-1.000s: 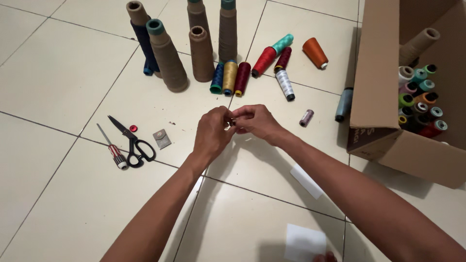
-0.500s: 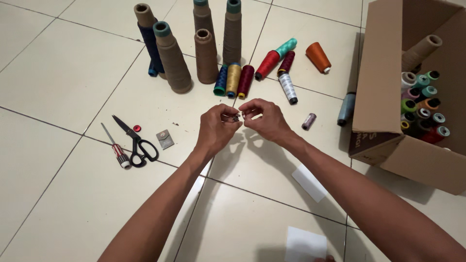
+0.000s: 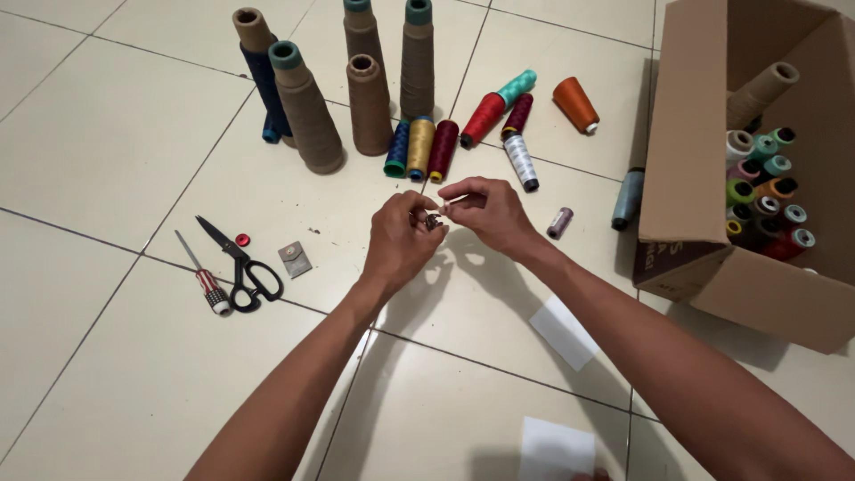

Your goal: The person organizes sewing supplies on a tiled floor, handling spools of thread and small metal parts. They place a large dark spool into a cardboard box, then pick up and inspect small red and silver metal components. Finally, they use a white tissue to wipe a small metal object.

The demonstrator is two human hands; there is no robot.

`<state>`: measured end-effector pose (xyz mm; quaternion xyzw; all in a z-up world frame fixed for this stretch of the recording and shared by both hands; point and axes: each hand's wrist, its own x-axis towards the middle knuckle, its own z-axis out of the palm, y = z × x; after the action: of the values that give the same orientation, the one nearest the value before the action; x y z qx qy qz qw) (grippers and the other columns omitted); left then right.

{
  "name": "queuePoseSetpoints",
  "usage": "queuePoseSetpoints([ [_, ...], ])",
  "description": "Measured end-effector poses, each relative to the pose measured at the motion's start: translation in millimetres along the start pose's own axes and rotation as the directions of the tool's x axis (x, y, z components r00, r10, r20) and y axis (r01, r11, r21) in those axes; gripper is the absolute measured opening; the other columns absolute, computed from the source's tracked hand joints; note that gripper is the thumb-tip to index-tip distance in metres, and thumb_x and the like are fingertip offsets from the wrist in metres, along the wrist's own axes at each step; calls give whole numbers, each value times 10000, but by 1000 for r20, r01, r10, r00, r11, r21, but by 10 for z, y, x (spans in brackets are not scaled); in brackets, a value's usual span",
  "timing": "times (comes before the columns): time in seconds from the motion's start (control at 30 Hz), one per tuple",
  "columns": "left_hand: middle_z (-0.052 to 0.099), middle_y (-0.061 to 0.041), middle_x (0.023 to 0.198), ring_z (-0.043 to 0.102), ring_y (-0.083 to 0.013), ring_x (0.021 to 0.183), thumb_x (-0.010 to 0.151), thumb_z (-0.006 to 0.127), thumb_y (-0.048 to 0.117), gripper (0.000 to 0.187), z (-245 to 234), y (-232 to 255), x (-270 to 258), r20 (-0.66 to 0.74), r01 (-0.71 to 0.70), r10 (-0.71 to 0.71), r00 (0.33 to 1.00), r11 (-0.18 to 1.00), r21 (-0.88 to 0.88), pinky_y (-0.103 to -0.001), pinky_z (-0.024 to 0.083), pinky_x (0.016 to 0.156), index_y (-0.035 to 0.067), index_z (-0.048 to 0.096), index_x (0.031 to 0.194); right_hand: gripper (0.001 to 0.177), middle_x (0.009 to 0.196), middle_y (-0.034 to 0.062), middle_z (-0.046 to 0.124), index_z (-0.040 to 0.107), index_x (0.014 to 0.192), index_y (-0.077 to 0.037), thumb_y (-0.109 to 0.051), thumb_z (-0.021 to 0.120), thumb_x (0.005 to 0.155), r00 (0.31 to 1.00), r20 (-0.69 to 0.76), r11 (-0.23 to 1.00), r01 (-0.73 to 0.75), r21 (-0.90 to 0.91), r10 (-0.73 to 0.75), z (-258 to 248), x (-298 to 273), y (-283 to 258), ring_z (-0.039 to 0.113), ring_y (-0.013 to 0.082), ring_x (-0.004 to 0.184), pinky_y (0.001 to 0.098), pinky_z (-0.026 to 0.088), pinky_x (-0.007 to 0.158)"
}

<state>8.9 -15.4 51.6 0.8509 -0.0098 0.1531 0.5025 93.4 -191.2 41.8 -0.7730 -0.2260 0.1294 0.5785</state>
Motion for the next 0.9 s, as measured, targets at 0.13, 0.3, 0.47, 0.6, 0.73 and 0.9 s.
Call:
queuePoseSetpoints([
  [0.13, 686, -123, 902, 686, -182, 745, 795, 837, 128, 241, 44, -1, -20, -19, -13, 13, 1000, 999, 38, -321, 573, 707, -8, 714, 951, 273, 1098, 113, 740, 666, 1188, 64, -22, 683, 929, 999, 25, 989, -24, 145, 20, -69, 6, -17, 750, 164, 1046, 272, 614, 903],
  [0.3, 743, -122, 896, 740, -185, 763, 804, 835, 189, 299, 101, 69, 5, 11, 230, -229, 973, 973, -17, -307, 594, 725, -21, 724, 986, 269, 1102, 119, 738, 663, 1195, 67, -34, 687, 947, 998, -64, 981, 3, 196, 9, -21, -31, -88, 745, 169, 1061, 276, 611, 931],
  [0.47, 789, -101, 913, 759, -162, 817, 799, 850, 236, 365, 203, 121, 106, -57, 379, -392, 918, 910, -167, -284, 587, 759, -7, 749, 1053, 278, 1094, 116, 744, 671, 1217, 68, -38, 673, 961, 981, -185, 970, 96, 223, -55, 73, -34, -184, 735, 170, 1036, 280, 607, 900],
  [0.6, 794, -83, 944, 754, -134, 842, 798, 856, 232, 390, 257, 122, 188, -77, 369, -436, 897, 832, -415, -262, 582, 765, 5, 739, 1092, 285, 1058, 76, 718, 665, 1213, 37, -44, 674, 940, 934, -317, 876, 5, 482, 168, 83, 20, -285, 748, 167, 1014, 278, 607, 843],
  [0.73, 796, -87, 933, 754, -109, 848, 802, 858, 189, 402, 293, 148, 194, -106, 301, -401, 910, 815, -496, -242, 585, 749, 10, 704, 1127, 291, 1027, 60, 708, 620, 1219, -5, -55, 664, 936, 917, -214, 681, -79, 728, 335, 76, 48, -332, 726, 155, 991, 270, 606, 835],
  [0.9, 765, -59, 932, 724, -97, 804, 799, 875, 178, 371, 263, 183, 168, -170, 214, -308, 936, 882, -420, -241, 599, 711, -3, 705, 1075, 267, 1004, 55, 691, 609, 1208, -14, -73, 650, 951, 918, -173, 648, -110, 753, 357, 19, 10, -385, 700, 144, 937, 257, 589, 782],
])
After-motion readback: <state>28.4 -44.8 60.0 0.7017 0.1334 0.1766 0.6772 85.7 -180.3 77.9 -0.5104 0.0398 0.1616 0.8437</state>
